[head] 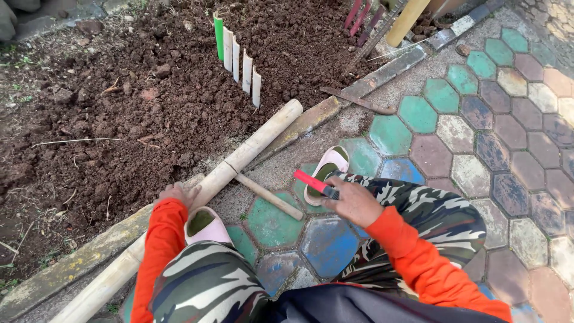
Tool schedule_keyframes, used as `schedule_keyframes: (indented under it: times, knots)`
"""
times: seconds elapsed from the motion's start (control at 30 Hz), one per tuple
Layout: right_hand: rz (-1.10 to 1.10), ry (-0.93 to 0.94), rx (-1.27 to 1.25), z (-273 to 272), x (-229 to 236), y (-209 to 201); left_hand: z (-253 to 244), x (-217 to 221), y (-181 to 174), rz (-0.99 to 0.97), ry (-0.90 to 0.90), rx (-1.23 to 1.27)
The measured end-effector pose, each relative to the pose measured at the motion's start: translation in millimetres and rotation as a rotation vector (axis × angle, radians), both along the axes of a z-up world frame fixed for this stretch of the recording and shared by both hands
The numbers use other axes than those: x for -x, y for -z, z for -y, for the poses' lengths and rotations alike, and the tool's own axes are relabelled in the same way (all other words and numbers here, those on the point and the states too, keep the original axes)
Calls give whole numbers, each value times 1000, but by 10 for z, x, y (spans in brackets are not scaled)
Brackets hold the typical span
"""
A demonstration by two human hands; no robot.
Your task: Sawing bamboo stalks to create a garden border.
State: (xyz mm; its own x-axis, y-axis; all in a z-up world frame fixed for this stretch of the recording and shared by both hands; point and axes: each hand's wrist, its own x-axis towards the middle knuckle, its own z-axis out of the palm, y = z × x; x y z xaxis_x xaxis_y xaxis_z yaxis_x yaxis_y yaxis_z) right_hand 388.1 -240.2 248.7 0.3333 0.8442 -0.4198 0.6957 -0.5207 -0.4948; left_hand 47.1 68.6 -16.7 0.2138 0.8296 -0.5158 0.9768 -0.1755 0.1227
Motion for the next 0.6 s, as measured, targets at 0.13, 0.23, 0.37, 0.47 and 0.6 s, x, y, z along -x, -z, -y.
schedule_keyframes:
  times: [0.13, 0.23, 0.37, 0.47, 0.6]
  knots:
    - [140, 1, 9, 82, -280, -398, -208, 394, 34, 32, -33, 9]
    - [262, -61, 11, 169, -549, -513, -128, 652, -134, 52, -60, 32]
    - [296, -133, 24, 83, -994, -661, 100, 1021, -246, 59, -80, 75]
    - [163, -34, 113, -189, -1400, -734, 52, 1218, 4, 77, -100, 83]
    - [236, 23, 82, -385, -2064, -165, 164, 1035, 97, -39, -47, 31]
